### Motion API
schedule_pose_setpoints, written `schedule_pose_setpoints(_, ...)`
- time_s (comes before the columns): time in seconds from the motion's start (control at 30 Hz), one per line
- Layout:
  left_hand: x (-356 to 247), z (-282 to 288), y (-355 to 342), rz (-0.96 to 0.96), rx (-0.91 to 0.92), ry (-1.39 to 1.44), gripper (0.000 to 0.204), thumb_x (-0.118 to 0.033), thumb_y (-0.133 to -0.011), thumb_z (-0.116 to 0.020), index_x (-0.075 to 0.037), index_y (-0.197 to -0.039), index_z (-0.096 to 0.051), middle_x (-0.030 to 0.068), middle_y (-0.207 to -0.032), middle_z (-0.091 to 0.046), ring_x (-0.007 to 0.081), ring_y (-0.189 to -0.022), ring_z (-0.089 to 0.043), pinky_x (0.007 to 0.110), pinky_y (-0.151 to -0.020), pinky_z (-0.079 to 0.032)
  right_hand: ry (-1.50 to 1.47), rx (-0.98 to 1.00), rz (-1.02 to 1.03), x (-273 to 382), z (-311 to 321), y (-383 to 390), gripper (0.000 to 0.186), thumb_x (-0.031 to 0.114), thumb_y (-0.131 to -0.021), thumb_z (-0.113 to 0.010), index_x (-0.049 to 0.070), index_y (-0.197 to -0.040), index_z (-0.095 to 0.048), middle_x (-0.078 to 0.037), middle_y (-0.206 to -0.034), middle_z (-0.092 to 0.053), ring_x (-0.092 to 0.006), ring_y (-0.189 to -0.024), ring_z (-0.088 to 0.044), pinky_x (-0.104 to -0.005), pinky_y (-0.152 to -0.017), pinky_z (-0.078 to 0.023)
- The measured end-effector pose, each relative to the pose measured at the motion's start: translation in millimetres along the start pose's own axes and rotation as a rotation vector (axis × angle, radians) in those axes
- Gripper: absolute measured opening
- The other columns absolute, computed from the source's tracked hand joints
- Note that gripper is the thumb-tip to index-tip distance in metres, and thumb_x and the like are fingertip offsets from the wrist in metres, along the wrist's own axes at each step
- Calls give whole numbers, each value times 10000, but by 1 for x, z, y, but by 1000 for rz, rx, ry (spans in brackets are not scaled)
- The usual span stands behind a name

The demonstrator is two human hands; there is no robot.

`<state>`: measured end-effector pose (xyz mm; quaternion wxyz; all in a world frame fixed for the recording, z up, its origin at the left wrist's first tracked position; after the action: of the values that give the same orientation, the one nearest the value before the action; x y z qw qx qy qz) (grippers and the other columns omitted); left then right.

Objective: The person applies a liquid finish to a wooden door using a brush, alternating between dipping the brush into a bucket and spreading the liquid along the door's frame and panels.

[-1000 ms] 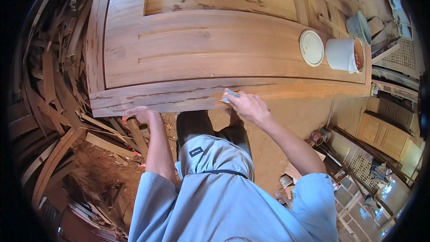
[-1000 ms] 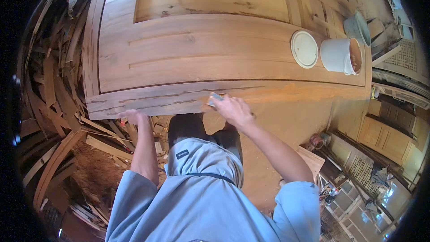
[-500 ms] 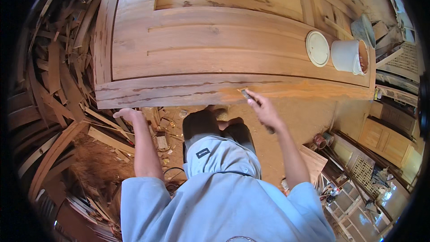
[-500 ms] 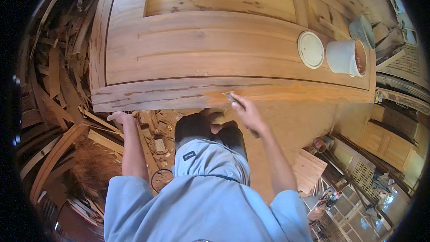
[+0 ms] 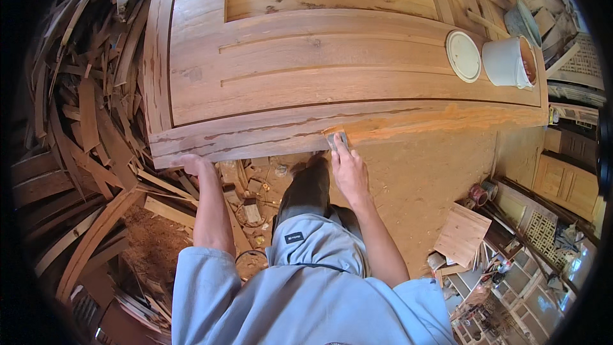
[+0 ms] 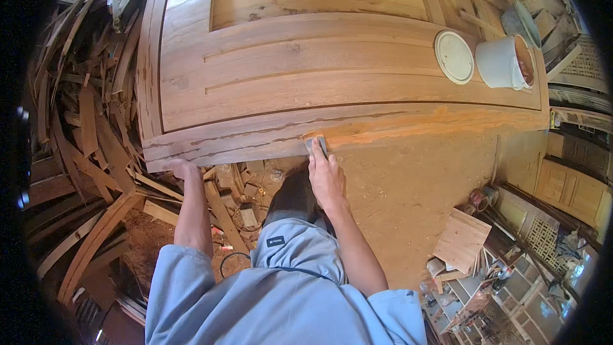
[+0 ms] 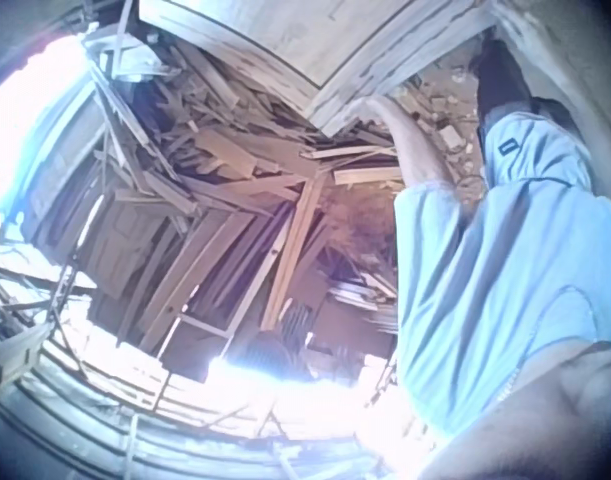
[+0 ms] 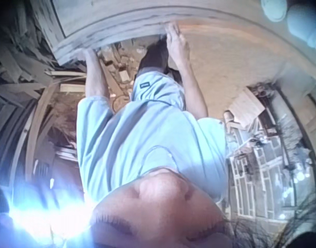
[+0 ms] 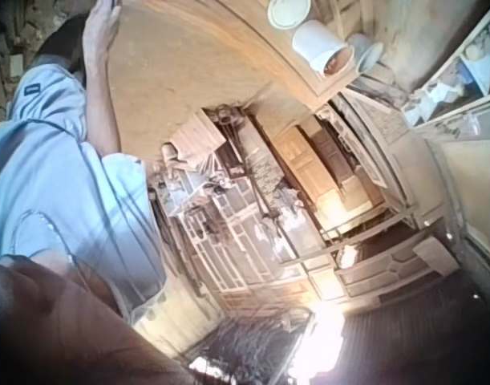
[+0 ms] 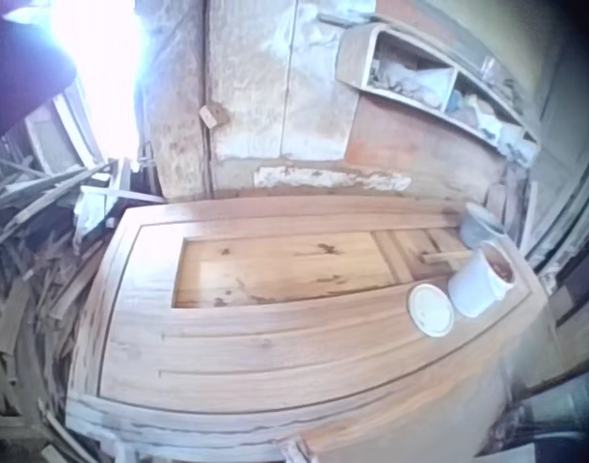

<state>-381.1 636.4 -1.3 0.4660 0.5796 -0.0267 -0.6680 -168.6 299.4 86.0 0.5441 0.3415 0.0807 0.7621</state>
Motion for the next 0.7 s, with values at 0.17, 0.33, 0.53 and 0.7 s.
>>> schedule_pose_setpoints(0.17,3,-3,-10,4,-56,-36,1068,-764,-910,-211,206,-1292,-445,281,-1359,-501,422,-1210,-512,488,-1021,-443,-32,-103,46,6,-13,-6,447,282,-991,-485,180,-1426,-475,-258,-900,-603,-450,-800,-643,-531,-717,-534)
schedule_pose_setpoints(0.33,5,-3,-13,3,-80,-72,1077,-768,-907,-226,226,-1245,-471,310,-1281,-554,434,-1152,-555,497,-987,-465,45,-77,-26,19,-21,10,446,283,-999,-468,179,-1434,-461,-268,-929,-608,-453,-801,-647,-520,-702,-541)
schedule_pose_setpoints(0.53,3,-8,-14,1,-89,-79,1081,-768,-907,-225,234,-1224,-478,317,-1259,-563,439,-1139,-562,499,-982,-466,-54,-221,51,33,-46,3,454,288,-998,-473,187,-1440,-460,-265,-915,-607,-434,-801,-647,-517,-705,-538)
schedule_pose_setpoints(0.7,5,0,-17,9,-112,-92,1084,-768,-907,-224,241,-1207,-484,322,-1241,-571,443,-1127,-567,501,-978,-468,-14,-135,69,29,-41,12,449,292,-996,-479,195,-1435,-469,-265,-926,-608,-436,-805,-645,-510,-693,-538)
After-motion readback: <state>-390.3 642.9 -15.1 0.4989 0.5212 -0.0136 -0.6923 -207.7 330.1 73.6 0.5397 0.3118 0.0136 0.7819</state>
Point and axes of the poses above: each hand's wrist, its own y-axis away from the middle knuckle, its own z-axis out of the back of the hand, x = y × z, the point moved 4 cm from there along -y, towards the middle knuckle
